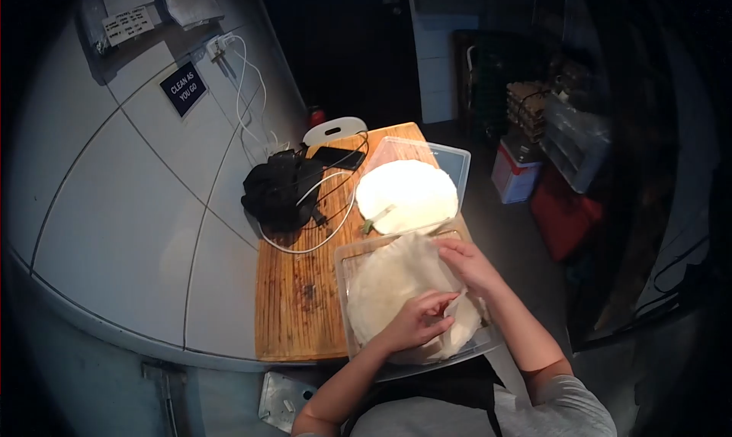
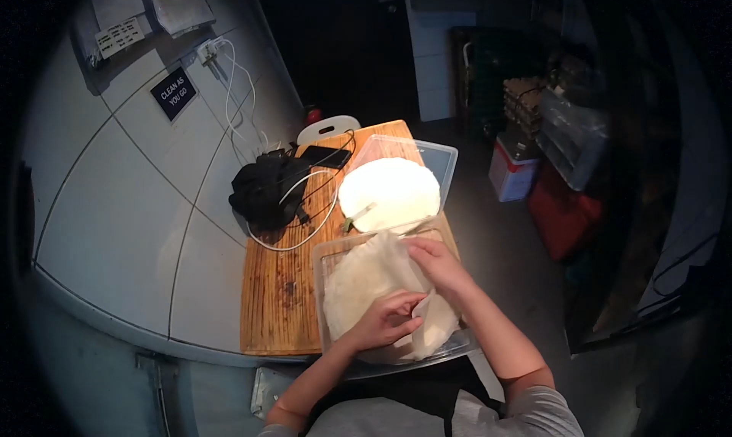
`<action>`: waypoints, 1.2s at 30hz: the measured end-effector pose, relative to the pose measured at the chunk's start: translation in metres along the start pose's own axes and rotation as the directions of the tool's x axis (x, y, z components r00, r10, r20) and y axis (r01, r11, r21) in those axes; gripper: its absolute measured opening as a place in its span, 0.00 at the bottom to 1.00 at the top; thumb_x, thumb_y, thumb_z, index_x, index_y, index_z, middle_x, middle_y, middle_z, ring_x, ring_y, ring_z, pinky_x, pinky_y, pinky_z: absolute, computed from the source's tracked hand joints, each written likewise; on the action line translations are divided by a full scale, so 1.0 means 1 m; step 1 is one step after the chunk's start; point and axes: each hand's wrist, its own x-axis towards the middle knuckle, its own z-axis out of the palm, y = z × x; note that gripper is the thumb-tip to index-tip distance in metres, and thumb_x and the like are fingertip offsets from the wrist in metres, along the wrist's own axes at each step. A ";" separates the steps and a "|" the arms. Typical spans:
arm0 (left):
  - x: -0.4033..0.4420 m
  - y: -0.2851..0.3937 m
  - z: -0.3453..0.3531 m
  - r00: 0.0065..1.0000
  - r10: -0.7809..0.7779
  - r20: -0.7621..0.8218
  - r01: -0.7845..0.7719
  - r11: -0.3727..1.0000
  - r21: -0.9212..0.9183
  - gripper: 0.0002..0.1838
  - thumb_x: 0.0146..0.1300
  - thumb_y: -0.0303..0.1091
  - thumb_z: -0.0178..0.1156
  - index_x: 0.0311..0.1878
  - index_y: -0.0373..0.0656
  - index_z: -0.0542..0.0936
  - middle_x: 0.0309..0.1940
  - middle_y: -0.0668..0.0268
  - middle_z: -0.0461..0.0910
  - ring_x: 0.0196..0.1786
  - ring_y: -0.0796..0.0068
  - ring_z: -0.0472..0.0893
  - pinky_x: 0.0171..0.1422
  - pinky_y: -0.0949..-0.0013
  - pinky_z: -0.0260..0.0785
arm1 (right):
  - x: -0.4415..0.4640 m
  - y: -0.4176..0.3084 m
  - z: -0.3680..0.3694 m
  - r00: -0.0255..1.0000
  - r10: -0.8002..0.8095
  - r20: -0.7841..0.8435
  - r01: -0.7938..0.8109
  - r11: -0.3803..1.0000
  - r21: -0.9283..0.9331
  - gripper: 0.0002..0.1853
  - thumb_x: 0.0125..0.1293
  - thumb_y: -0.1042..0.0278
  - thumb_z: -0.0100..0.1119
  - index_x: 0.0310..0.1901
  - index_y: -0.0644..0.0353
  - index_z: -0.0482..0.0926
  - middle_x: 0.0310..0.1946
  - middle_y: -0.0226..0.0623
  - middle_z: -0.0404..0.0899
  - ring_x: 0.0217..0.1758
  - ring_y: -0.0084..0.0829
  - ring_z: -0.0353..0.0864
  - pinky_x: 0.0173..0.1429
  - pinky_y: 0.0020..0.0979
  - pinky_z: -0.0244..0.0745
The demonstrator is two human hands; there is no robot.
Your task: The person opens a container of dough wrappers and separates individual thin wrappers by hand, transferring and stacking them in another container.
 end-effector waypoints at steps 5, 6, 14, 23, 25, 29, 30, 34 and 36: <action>0.017 0.022 -0.068 0.784 0.408 -0.468 -0.115 0.836 0.537 0.17 0.61 0.33 0.66 0.53 0.39 0.80 0.44 0.62 0.77 0.49 0.65 0.77 0.61 0.64 0.67 | -0.002 -0.018 0.013 0.966 -0.093 0.240 0.099 0.995 -0.011 0.17 0.74 0.70 0.47 0.60 0.61 0.76 0.50 0.30 0.78 0.51 0.18 0.74 0.58 0.22 0.68; 0.023 0.032 -0.080 0.805 0.401 -0.437 -0.111 0.826 0.553 0.17 0.61 0.34 0.66 0.51 0.40 0.80 0.44 0.62 0.78 0.50 0.64 0.77 0.62 0.63 0.65 | -0.003 -0.021 0.017 0.955 -0.102 0.277 0.110 0.994 -0.015 0.17 0.74 0.71 0.46 0.60 0.61 0.76 0.51 0.31 0.78 0.51 0.19 0.74 0.59 0.23 0.68; 0.035 0.036 -0.141 0.982 -0.160 -0.100 0.180 0.954 0.240 0.08 0.62 0.35 0.67 0.38 0.40 0.85 0.29 0.68 0.82 0.36 0.81 0.79 0.44 0.73 0.71 | 0.000 -0.049 0.011 0.958 -0.173 0.228 0.205 0.970 -0.129 0.16 0.74 0.70 0.47 0.59 0.63 0.76 0.47 0.32 0.81 0.45 0.17 0.77 0.52 0.21 0.71; 0.067 0.172 -0.144 0.945 0.290 -0.153 -0.129 0.757 0.640 0.09 0.63 0.33 0.63 0.34 0.37 0.84 0.27 0.59 0.81 0.28 0.64 0.81 0.35 0.67 0.72 | -0.030 -0.095 0.031 0.475 -0.873 -0.109 0.816 0.484 -0.316 0.07 0.70 0.79 0.50 0.45 0.66 0.78 0.39 0.37 0.84 0.43 0.21 0.80 0.46 0.23 0.74; 0.061 0.152 -0.129 0.927 0.370 -0.066 -0.221 0.679 0.700 0.07 0.62 0.32 0.64 0.33 0.37 0.84 0.26 0.59 0.80 0.27 0.65 0.80 0.33 0.68 0.72 | -0.043 -0.064 0.029 0.697 -0.716 -0.046 0.705 0.695 -0.140 0.07 0.70 0.78 0.50 0.43 0.66 0.78 0.41 0.38 0.82 0.46 0.24 0.80 0.47 0.25 0.74; 0.020 0.084 -0.076 0.972 0.230 -0.039 -0.140 0.707 0.693 0.04 0.59 0.28 0.65 0.33 0.38 0.83 0.24 0.58 0.79 0.26 0.59 0.79 0.31 0.63 0.70 | -0.057 0.014 0.038 0.965 0.016 0.261 -0.034 0.997 0.065 0.11 0.70 0.79 0.47 0.51 0.65 0.76 0.48 0.38 0.80 0.48 0.28 0.81 0.48 0.27 0.77; 0.008 0.067 -0.063 0.985 0.169 -0.038 -0.097 0.721 0.686 0.03 0.59 0.28 0.65 0.33 0.38 0.83 0.24 0.58 0.78 0.26 0.59 0.79 0.30 0.62 0.70 | -0.061 0.030 0.043 0.949 0.135 0.284 -0.166 0.982 0.086 0.14 0.69 0.80 0.46 0.55 0.64 0.75 0.49 0.37 0.79 0.46 0.29 0.83 0.47 0.27 0.77; -0.028 0.046 -0.027 0.997 -0.003 -0.079 0.044 0.854 0.519 0.05 0.60 0.28 0.65 0.37 0.38 0.84 0.26 0.57 0.80 0.29 0.63 0.80 0.33 0.66 0.71 | -0.058 0.057 0.024 0.951 0.135 0.279 -0.232 0.907 0.352 0.25 0.70 0.79 0.48 0.68 0.61 0.61 0.60 0.37 0.73 0.57 0.27 0.77 0.54 0.27 0.77; -0.036 0.040 -0.025 0.982 -0.124 -0.145 0.170 0.914 0.368 0.06 0.61 0.30 0.63 0.40 0.38 0.84 0.29 0.56 0.81 0.32 0.61 0.82 0.38 0.66 0.72 | -0.057 0.059 0.025 0.971 0.031 0.238 -0.127 0.908 0.400 0.29 0.69 0.80 0.48 0.71 0.60 0.56 0.61 0.36 0.71 0.58 0.26 0.76 0.55 0.27 0.76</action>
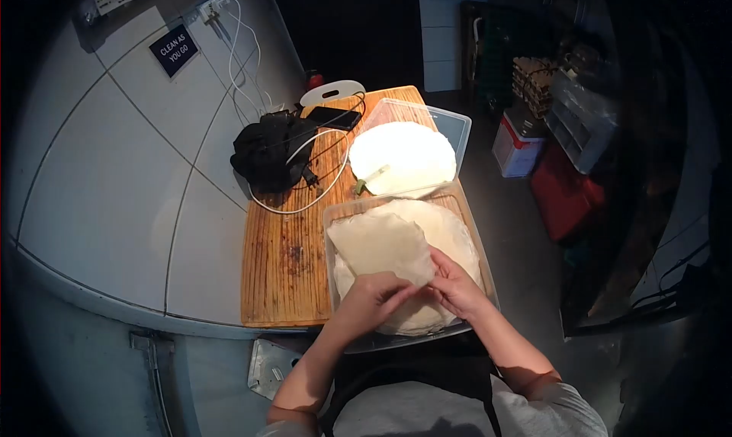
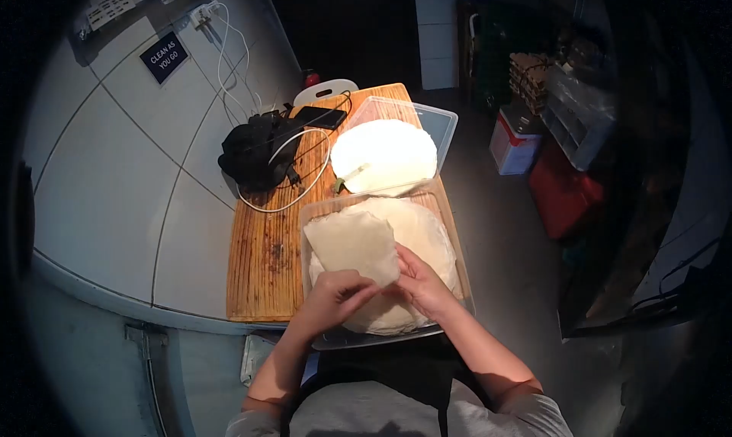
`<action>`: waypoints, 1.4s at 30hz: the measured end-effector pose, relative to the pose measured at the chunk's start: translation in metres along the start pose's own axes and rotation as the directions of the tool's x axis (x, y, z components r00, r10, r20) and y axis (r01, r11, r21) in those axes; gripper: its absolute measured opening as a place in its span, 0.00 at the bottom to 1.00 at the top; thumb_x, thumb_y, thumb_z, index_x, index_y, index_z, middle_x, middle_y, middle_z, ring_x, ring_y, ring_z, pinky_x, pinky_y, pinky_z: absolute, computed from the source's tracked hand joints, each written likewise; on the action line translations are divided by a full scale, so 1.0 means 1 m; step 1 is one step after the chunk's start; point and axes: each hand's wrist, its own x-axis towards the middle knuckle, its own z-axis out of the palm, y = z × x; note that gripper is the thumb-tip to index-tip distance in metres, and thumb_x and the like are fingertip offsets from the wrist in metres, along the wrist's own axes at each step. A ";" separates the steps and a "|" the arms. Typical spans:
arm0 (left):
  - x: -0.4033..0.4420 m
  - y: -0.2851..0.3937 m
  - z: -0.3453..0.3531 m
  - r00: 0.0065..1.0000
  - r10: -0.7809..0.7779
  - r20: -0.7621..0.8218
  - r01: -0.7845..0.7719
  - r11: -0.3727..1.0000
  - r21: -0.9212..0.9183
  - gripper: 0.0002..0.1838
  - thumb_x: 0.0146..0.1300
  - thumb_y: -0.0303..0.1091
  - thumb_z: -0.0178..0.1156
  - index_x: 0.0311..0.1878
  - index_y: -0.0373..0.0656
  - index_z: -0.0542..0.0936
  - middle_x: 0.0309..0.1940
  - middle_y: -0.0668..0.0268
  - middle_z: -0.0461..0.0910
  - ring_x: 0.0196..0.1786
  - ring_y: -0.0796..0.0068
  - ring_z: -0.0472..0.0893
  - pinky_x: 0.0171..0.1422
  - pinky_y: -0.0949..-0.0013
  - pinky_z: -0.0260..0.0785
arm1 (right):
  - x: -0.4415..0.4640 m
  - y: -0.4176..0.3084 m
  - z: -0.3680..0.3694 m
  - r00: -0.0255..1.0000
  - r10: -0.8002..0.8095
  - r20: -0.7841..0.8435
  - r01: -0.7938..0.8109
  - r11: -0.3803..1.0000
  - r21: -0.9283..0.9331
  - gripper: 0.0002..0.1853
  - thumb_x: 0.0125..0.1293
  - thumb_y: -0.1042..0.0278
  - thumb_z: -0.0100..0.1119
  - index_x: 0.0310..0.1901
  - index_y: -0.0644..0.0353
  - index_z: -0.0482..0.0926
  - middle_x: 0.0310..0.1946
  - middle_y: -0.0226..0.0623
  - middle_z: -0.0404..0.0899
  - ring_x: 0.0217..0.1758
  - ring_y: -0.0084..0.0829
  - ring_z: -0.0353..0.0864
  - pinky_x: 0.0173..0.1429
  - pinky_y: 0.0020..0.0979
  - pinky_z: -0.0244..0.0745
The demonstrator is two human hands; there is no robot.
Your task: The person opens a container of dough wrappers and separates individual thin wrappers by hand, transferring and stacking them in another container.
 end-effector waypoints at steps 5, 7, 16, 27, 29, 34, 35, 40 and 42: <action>-0.010 -0.058 0.016 0.968 -0.244 0.054 0.231 0.791 -0.566 0.12 0.71 0.34 0.57 0.46 0.34 0.83 0.33 0.73 0.82 0.37 0.85 0.77 0.42 0.79 0.69 | 0.008 0.023 -0.008 0.996 -0.086 -0.003 0.085 0.981 -0.173 0.24 0.70 0.77 0.51 0.66 0.63 0.62 0.56 0.35 0.75 0.56 0.22 0.76 0.55 0.25 0.74; -0.014 -0.073 0.014 0.937 -0.311 0.159 0.338 0.696 -0.633 0.12 0.71 0.33 0.57 0.47 0.34 0.83 0.35 0.72 0.83 0.39 0.85 0.77 0.44 0.79 0.70 | 0.008 0.027 -0.009 0.995 -0.103 -0.010 0.097 0.966 -0.240 0.20 0.70 0.76 0.53 0.62 0.63 0.66 0.51 0.34 0.77 0.53 0.21 0.76 0.54 0.24 0.74; -0.020 -0.080 0.015 0.959 -0.240 0.147 0.270 0.630 -0.728 0.15 0.66 0.27 0.62 0.55 0.36 0.79 0.37 0.73 0.80 0.36 0.87 0.74 0.40 0.81 0.66 | 0.005 0.028 -0.005 0.993 -0.115 -0.014 0.105 0.941 -0.321 0.14 0.71 0.69 0.55 0.56 0.63 0.70 0.44 0.30 0.78 0.46 0.19 0.78 0.50 0.21 0.74; -0.015 -0.072 0.022 0.975 -0.214 0.056 0.202 0.761 -0.616 0.13 0.69 0.39 0.60 0.46 0.39 0.84 0.28 0.75 0.79 0.27 0.89 0.72 0.30 0.81 0.65 | 0.010 0.036 -0.002 0.982 -0.190 -0.024 0.160 0.882 -0.443 0.14 0.68 0.69 0.60 0.51 0.63 0.72 0.38 0.28 0.75 0.38 0.15 0.75 0.44 0.19 0.74; -0.016 -0.075 0.022 0.977 -0.200 0.073 0.200 0.750 -0.630 0.13 0.69 0.39 0.60 0.44 0.39 0.84 0.26 0.76 0.79 0.26 0.89 0.72 0.30 0.81 0.65 | 0.012 0.038 -0.003 0.980 -0.196 -0.032 0.162 0.881 -0.445 0.14 0.68 0.66 0.62 0.49 0.63 0.73 0.36 0.27 0.75 0.36 0.15 0.74 0.42 0.19 0.74; -0.016 -0.075 0.022 0.964 -0.221 0.150 0.267 0.799 -0.538 0.12 0.69 0.38 0.59 0.41 0.39 0.84 0.24 0.76 0.77 0.24 0.89 0.71 0.28 0.81 0.64 | 0.016 0.033 0.003 0.975 -0.149 -0.167 0.041 0.852 -0.522 0.13 0.68 0.61 0.61 0.44 0.62 0.76 0.35 0.27 0.76 0.35 0.16 0.75 0.38 0.20 0.75; -0.015 -0.077 0.023 0.963 -0.212 0.169 0.270 0.812 -0.517 0.12 0.69 0.38 0.58 0.40 0.39 0.84 0.24 0.76 0.77 0.24 0.89 0.70 0.28 0.81 0.63 | 0.016 0.034 0.008 0.966 -0.183 -0.181 0.055 0.834 -0.549 0.13 0.67 0.61 0.62 0.42 0.62 0.76 0.32 0.26 0.76 0.32 0.15 0.75 0.35 0.20 0.74; -0.012 -0.084 0.027 0.976 -0.187 0.113 0.219 0.836 -0.504 0.12 0.66 0.36 0.59 0.37 0.36 0.85 0.21 0.71 0.78 0.20 0.86 0.72 0.25 0.80 0.65 | 0.024 0.050 -0.005 0.936 -0.261 -0.235 0.082 0.814 -0.575 0.08 0.65 0.67 0.59 0.35 0.64 0.79 0.27 0.27 0.78 0.29 0.17 0.76 0.33 0.20 0.75; -0.013 -0.082 0.027 0.980 -0.185 0.069 0.194 0.837 -0.511 0.11 0.66 0.34 0.59 0.36 0.36 0.85 0.21 0.71 0.78 0.20 0.85 0.73 0.25 0.80 0.65 | 0.026 0.050 -0.013 0.941 -0.245 -0.232 0.068 0.811 -0.581 0.07 0.65 0.70 0.55 0.34 0.64 0.79 0.27 0.28 0.78 0.29 0.18 0.77 0.35 0.19 0.76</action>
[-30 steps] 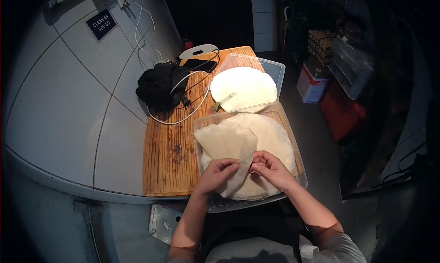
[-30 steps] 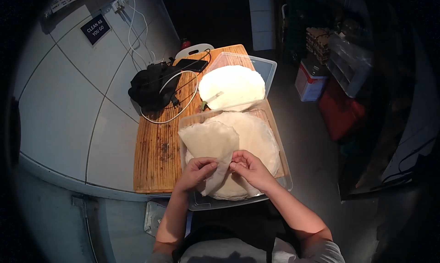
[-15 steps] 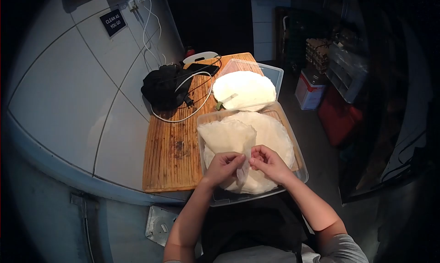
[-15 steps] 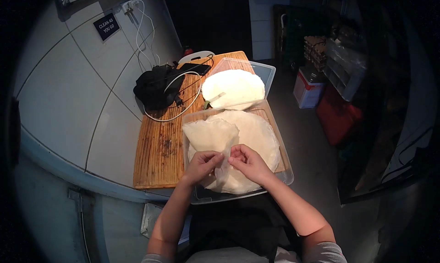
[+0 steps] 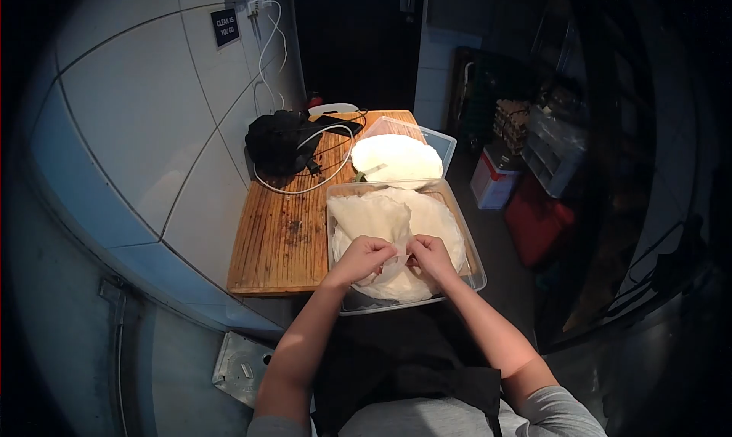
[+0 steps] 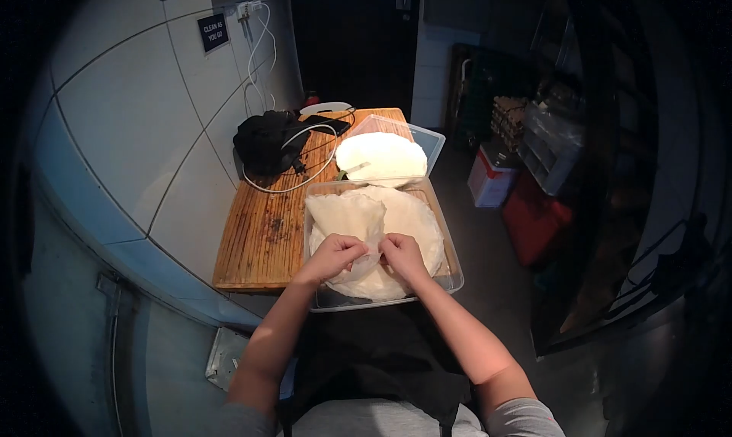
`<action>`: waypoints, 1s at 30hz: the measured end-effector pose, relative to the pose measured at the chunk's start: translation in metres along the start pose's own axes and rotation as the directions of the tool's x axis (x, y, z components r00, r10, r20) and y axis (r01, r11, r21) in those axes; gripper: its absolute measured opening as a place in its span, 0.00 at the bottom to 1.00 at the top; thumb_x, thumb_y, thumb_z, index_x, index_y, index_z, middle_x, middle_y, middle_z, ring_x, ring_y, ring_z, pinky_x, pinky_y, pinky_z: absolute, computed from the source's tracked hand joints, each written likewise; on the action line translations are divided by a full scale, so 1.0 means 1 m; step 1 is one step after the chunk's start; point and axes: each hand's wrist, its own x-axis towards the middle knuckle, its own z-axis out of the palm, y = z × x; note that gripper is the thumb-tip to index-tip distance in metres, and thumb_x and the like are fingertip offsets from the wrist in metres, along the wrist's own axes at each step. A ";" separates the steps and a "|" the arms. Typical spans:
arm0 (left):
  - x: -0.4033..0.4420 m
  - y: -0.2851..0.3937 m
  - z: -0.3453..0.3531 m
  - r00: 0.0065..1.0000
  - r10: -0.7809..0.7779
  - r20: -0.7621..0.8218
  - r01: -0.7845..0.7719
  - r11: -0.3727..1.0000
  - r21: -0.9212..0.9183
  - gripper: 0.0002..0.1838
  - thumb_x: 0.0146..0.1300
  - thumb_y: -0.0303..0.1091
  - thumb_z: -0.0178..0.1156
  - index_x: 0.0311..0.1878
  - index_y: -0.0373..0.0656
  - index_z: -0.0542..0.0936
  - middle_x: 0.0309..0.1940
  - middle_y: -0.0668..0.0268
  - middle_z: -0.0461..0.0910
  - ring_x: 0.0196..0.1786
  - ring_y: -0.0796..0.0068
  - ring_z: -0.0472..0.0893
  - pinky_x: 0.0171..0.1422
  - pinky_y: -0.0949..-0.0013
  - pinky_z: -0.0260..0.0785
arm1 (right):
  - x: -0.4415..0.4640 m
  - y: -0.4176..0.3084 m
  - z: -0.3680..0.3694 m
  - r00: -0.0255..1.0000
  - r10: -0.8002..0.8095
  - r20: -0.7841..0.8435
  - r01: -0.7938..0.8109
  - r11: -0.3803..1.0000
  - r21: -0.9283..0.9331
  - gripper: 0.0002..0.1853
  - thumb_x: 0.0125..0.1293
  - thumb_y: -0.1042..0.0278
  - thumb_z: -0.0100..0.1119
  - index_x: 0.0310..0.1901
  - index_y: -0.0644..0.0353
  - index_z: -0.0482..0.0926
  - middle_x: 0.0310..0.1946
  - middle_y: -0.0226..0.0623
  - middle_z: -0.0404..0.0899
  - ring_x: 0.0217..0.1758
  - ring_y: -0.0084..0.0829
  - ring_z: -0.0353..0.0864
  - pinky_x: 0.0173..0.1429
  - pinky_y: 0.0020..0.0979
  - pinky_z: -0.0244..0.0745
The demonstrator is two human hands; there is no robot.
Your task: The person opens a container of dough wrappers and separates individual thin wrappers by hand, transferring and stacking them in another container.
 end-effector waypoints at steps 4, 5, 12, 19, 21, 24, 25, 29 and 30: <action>0.000 0.000 0.002 0.993 0.025 -0.114 -0.029 0.999 -0.037 0.10 0.65 0.32 0.58 0.35 0.34 0.84 0.21 0.69 0.79 0.20 0.84 0.75 0.25 0.79 0.67 | -0.004 -0.004 0.004 0.997 0.045 -0.068 -0.036 0.992 0.119 0.08 0.66 0.72 0.52 0.34 0.64 0.79 0.27 0.32 0.79 0.28 0.21 0.78 0.34 0.21 0.77; 0.000 -0.002 0.001 0.988 0.034 -0.153 -0.043 0.998 -0.054 0.10 0.65 0.31 0.58 0.34 0.34 0.84 0.21 0.68 0.80 0.20 0.83 0.75 0.24 0.79 0.68 | -0.003 -0.002 0.004 0.995 0.052 -0.080 -0.041 0.990 0.138 0.08 0.66 0.72 0.51 0.34 0.64 0.79 0.27 0.33 0.79 0.28 0.22 0.79 0.34 0.21 0.78; -0.001 0.002 -0.001 0.892 0.099 -0.441 -0.108 0.994 0.004 0.10 0.63 0.30 0.57 0.32 0.34 0.83 0.23 0.66 0.81 0.22 0.82 0.78 0.26 0.78 0.71 | -0.010 -0.018 0.008 0.988 0.115 -0.101 -0.087 0.965 0.247 0.07 0.67 0.72 0.48 0.33 0.62 0.75 0.27 0.39 0.81 0.25 0.25 0.80 0.32 0.22 0.77; 0.000 0.008 0.004 0.903 0.262 -0.342 -0.120 0.915 0.385 0.18 0.55 0.37 0.62 0.47 0.38 0.82 0.32 0.60 0.83 0.29 0.68 0.83 0.39 0.68 0.75 | -0.010 -0.011 0.009 0.994 -0.027 -0.102 0.036 0.995 0.091 0.09 0.67 0.69 0.50 0.31 0.62 0.76 0.25 0.33 0.79 0.24 0.21 0.77 0.30 0.22 0.74; -0.004 0.026 0.008 0.915 0.293 -0.276 -0.101 0.831 0.547 0.30 0.50 0.41 0.63 0.59 0.42 0.78 0.44 0.58 0.82 0.34 0.60 0.84 0.46 0.64 0.76 | -0.008 -0.007 0.011 0.986 -0.149 -0.079 0.144 0.987 -0.072 0.10 0.66 0.68 0.53 0.29 0.62 0.76 0.25 0.28 0.77 0.24 0.17 0.75 0.29 0.21 0.71; -0.003 0.043 0.012 0.861 0.469 -0.196 -0.207 0.675 0.708 0.24 0.53 0.41 0.63 0.52 0.39 0.81 0.38 0.56 0.84 0.35 0.59 0.84 0.46 0.64 0.75 | -0.013 -0.013 0.012 0.941 -0.338 -0.018 0.300 0.857 -0.419 0.11 0.61 0.67 0.58 0.26 0.67 0.76 0.20 0.32 0.76 0.23 0.18 0.74 0.30 0.26 0.72; 0.000 0.042 0.010 0.896 0.401 -0.193 -0.184 0.729 0.659 0.21 0.54 0.40 0.63 0.49 0.37 0.82 0.35 0.55 0.83 0.34 0.59 0.84 0.45 0.64 0.75 | -0.018 -0.017 0.018 0.929 -0.368 -0.049 0.334 0.886 -0.322 0.10 0.57 0.68 0.61 0.27 0.66 0.74 0.18 0.33 0.74 0.22 0.21 0.74 0.30 0.27 0.71; 0.012 0.047 0.000 0.944 0.262 -0.203 -0.121 0.843 0.524 0.13 0.60 0.36 0.64 0.39 0.34 0.84 0.24 0.61 0.81 0.28 0.74 0.78 0.36 0.70 0.71 | -0.010 -0.017 0.012 0.871 -0.478 -0.116 0.413 0.839 -0.356 0.04 0.55 0.76 0.57 0.32 0.65 0.75 0.30 0.41 0.77 0.29 0.29 0.78 0.34 0.30 0.73; 0.012 0.048 -0.001 0.941 0.259 -0.217 -0.117 0.854 0.507 0.12 0.61 0.35 0.64 0.37 0.33 0.85 0.21 0.65 0.81 0.26 0.81 0.75 0.33 0.72 0.69 | -0.017 -0.031 0.013 0.854 -0.511 -0.102 0.450 0.822 -0.347 0.05 0.55 0.78 0.56 0.35 0.66 0.75 0.34 0.43 0.77 0.31 0.31 0.79 0.36 0.31 0.74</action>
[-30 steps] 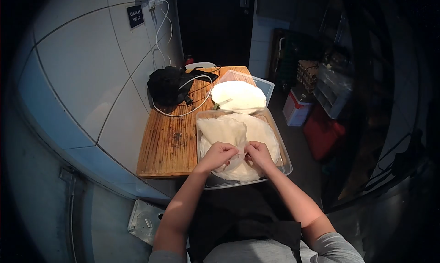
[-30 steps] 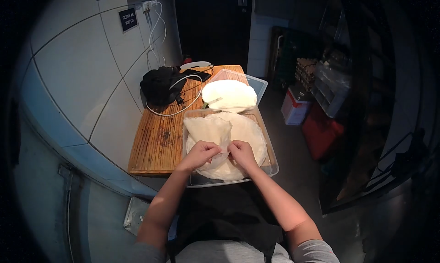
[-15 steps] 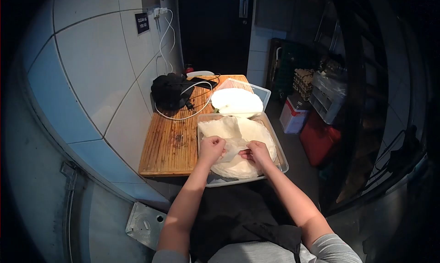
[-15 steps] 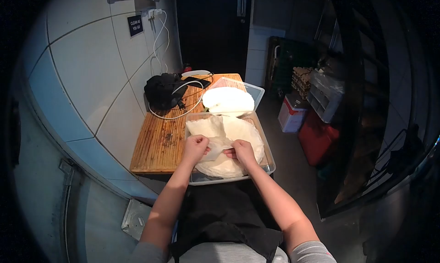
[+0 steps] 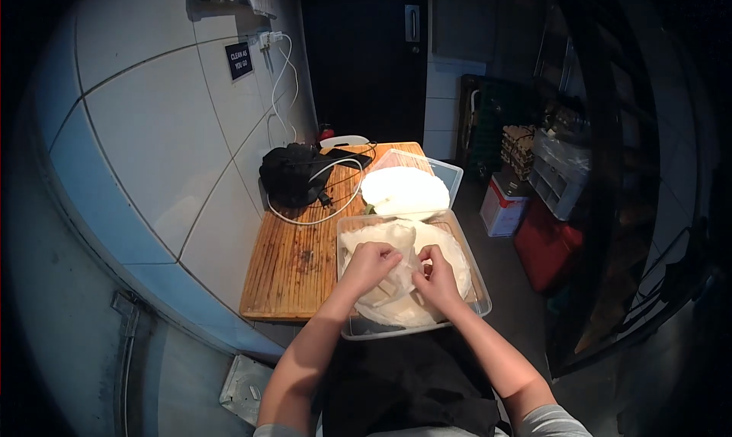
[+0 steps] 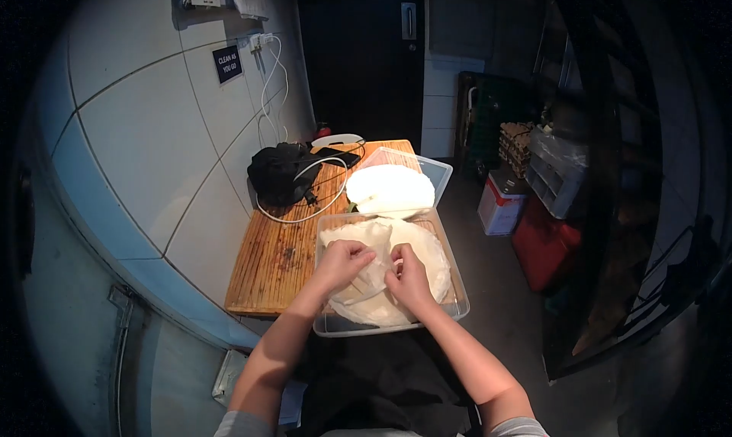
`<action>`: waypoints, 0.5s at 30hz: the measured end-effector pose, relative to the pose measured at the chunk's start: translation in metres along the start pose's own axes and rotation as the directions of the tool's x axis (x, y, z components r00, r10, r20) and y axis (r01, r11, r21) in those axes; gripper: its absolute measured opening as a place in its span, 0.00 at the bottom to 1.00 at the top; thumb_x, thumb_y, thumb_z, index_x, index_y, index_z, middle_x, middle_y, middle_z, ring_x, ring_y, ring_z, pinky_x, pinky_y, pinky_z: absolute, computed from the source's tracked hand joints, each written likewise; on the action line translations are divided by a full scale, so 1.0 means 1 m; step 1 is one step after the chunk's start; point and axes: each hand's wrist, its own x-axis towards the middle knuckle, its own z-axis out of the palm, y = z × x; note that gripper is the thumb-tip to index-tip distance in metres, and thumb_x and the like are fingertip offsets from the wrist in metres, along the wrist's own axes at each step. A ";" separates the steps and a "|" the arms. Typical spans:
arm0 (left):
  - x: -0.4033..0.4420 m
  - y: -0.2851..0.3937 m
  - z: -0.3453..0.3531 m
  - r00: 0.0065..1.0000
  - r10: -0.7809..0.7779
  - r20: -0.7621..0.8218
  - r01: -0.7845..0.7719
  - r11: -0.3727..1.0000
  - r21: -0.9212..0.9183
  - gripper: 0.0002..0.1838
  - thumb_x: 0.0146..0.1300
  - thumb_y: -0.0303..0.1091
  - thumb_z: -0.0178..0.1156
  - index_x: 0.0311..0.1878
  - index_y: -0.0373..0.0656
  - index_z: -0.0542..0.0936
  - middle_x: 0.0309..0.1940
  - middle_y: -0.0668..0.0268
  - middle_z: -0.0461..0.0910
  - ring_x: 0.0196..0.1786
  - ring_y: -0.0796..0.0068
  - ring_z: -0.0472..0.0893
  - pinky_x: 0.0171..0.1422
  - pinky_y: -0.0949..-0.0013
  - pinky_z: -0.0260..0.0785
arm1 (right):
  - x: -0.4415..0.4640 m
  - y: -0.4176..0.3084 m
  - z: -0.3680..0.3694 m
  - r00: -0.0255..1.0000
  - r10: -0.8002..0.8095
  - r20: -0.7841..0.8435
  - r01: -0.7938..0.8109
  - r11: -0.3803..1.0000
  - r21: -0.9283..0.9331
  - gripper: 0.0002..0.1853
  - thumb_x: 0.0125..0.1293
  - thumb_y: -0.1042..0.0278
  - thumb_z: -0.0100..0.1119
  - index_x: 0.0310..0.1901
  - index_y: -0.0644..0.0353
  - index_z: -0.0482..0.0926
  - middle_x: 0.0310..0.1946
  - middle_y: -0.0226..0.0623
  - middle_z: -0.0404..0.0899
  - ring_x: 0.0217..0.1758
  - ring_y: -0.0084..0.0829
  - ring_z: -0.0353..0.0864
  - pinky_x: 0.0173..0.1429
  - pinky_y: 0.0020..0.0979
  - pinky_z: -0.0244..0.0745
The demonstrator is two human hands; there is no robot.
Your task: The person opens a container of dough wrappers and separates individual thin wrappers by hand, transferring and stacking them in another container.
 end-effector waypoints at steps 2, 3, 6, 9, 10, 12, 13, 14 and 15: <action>0.001 0.001 -0.002 1.000 0.010 -0.004 -0.010 1.000 0.016 0.11 0.62 0.34 0.64 0.37 0.33 0.84 0.22 0.67 0.80 0.26 0.84 0.73 0.32 0.73 0.67 | 0.005 -0.014 -0.006 0.991 -0.110 0.073 0.116 0.990 -0.080 0.10 0.54 0.81 0.53 0.39 0.66 0.76 0.41 0.45 0.77 0.34 0.33 0.79 0.40 0.32 0.75; 0.001 0.001 -0.003 1.000 0.012 -0.005 -0.012 1.000 0.025 0.11 0.62 0.33 0.64 0.37 0.32 0.84 0.22 0.68 0.80 0.26 0.85 0.72 0.31 0.74 0.66 | 0.007 -0.014 -0.009 0.973 -0.171 0.153 0.196 0.966 -0.167 0.12 0.54 0.82 0.52 0.41 0.66 0.77 0.43 0.45 0.76 0.36 0.33 0.79 0.41 0.32 0.75; 0.001 -0.001 -0.003 0.995 0.009 -0.104 -0.013 0.999 -0.035 0.11 0.61 0.32 0.63 0.33 0.31 0.82 0.20 0.59 0.79 0.24 0.79 0.76 0.30 0.71 0.68 | 0.018 -0.014 -0.015 0.955 -0.155 0.253 0.200 0.966 -0.164 0.19 0.53 0.84 0.50 0.47 0.63 0.78 0.45 0.37 0.74 0.37 0.24 0.75 0.40 0.27 0.72; -0.001 -0.004 -0.013 0.981 -0.029 -0.191 0.014 0.997 -0.081 0.09 0.62 0.31 0.63 0.34 0.32 0.82 0.19 0.65 0.77 0.23 0.83 0.74 0.29 0.74 0.65 | 0.030 -0.023 -0.027 0.971 0.019 0.239 0.000 0.997 -0.079 0.22 0.53 0.85 0.50 0.52 0.62 0.79 0.46 0.31 0.73 0.37 0.18 0.72 0.38 0.23 0.69; -0.003 -0.006 -0.018 0.978 -0.046 -0.201 0.017 0.989 -0.147 0.09 0.63 0.31 0.63 0.34 0.33 0.82 0.20 0.69 0.77 0.24 0.85 0.72 0.29 0.76 0.64 | 0.034 -0.023 -0.031 0.969 0.088 0.230 -0.078 0.995 -0.055 0.23 0.54 0.84 0.50 0.53 0.63 0.78 0.46 0.30 0.73 0.36 0.17 0.71 0.38 0.23 0.68; -0.009 -0.009 -0.028 0.973 -0.078 -0.217 0.016 0.962 -0.272 0.09 0.65 0.31 0.62 0.33 0.34 0.82 0.21 0.76 0.76 0.26 0.90 0.70 0.28 0.79 0.62 | 0.038 -0.015 -0.037 0.961 0.145 0.237 -0.169 0.982 0.086 0.24 0.54 0.84 0.52 0.55 0.64 0.78 0.47 0.28 0.74 0.32 0.16 0.67 0.37 0.20 0.66; -0.012 -0.006 -0.031 0.971 -0.132 -0.200 0.063 0.947 -0.316 0.09 0.65 0.31 0.62 0.34 0.34 0.82 0.22 0.75 0.77 0.26 0.90 0.71 0.29 0.80 0.62 | 0.038 -0.020 -0.040 0.956 0.174 0.234 -0.207 0.970 0.123 0.24 0.54 0.83 0.52 0.55 0.64 0.78 0.48 0.29 0.75 0.30 0.17 0.66 0.37 0.19 0.66; -0.015 -0.003 -0.033 0.966 -0.185 -0.180 0.111 0.927 -0.358 0.08 0.64 0.31 0.62 0.35 0.34 0.82 0.23 0.75 0.77 0.27 0.90 0.71 0.30 0.80 0.63 | 0.037 -0.024 -0.042 0.951 0.205 0.231 -0.245 0.956 0.161 0.24 0.53 0.82 0.53 0.55 0.64 0.78 0.48 0.30 0.76 0.28 0.17 0.65 0.36 0.19 0.66; -0.015 -0.002 -0.035 0.958 -0.239 -0.156 0.159 0.902 -0.401 0.08 0.64 0.31 0.62 0.36 0.34 0.82 0.24 0.75 0.78 0.27 0.89 0.72 0.31 0.80 0.64 | 0.036 -0.024 -0.041 0.957 0.184 0.225 -0.219 0.966 0.139 0.24 0.54 0.82 0.53 0.55 0.63 0.78 0.49 0.31 0.76 0.28 0.18 0.66 0.37 0.20 0.67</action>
